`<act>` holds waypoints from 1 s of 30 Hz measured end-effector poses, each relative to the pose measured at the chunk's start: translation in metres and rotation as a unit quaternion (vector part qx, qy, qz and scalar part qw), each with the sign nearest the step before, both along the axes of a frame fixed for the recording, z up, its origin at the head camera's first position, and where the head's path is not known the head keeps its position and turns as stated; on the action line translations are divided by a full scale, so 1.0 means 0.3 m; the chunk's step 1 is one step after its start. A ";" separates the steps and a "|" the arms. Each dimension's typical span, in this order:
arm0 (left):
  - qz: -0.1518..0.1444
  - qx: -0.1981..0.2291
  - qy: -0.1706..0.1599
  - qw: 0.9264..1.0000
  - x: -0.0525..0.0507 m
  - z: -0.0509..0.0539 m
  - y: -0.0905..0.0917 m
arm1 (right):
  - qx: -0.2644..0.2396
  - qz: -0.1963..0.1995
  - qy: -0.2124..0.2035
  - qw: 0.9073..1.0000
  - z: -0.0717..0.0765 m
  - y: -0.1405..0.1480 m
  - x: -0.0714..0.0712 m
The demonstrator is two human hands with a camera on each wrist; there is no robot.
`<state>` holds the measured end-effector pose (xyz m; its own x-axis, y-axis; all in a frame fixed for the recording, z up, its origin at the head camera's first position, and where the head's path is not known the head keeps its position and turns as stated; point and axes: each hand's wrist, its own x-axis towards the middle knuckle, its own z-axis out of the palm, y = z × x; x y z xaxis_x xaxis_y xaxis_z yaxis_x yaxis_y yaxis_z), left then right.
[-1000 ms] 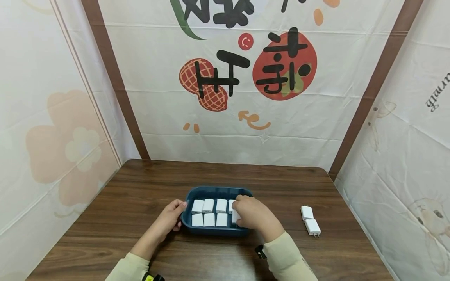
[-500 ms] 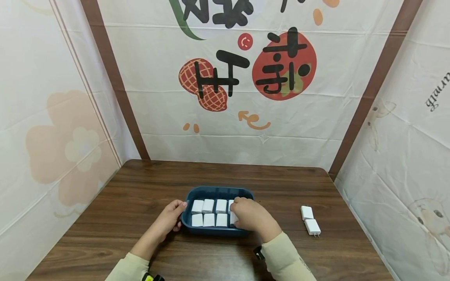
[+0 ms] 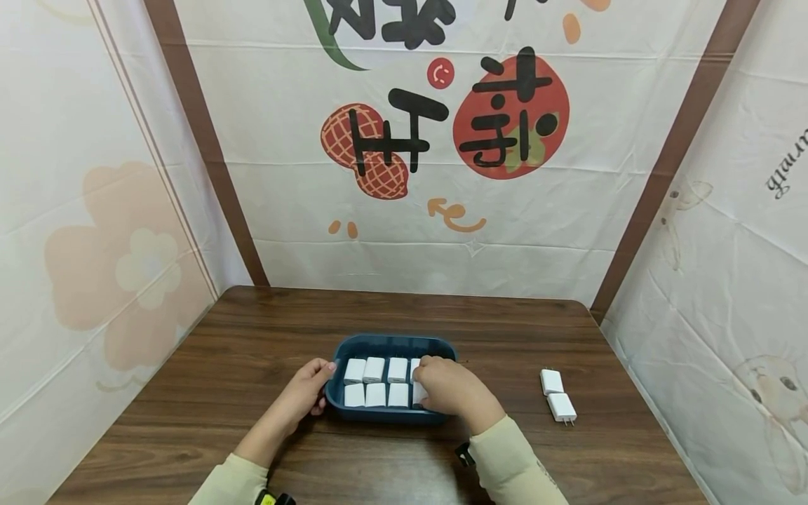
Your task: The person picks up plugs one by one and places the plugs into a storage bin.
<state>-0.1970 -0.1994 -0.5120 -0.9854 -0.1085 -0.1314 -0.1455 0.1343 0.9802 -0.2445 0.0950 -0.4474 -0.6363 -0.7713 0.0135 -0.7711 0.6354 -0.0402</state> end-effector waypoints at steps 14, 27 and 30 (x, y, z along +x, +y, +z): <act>-0.008 0.005 -0.005 1.000 -0.002 -0.002 -0.009 | -0.003 -0.002 -0.015 1.000 -0.015 0.000 -0.006; -0.013 0.009 -0.002 1.000 -0.003 -0.005 -0.012 | -0.008 0.003 -0.015 1.000 -0.025 0.001 -0.011; -0.013 0.011 -0.002 1.000 -0.003 -0.003 -0.012 | -0.008 0.003 -0.017 1.000 -0.024 0.001 -0.011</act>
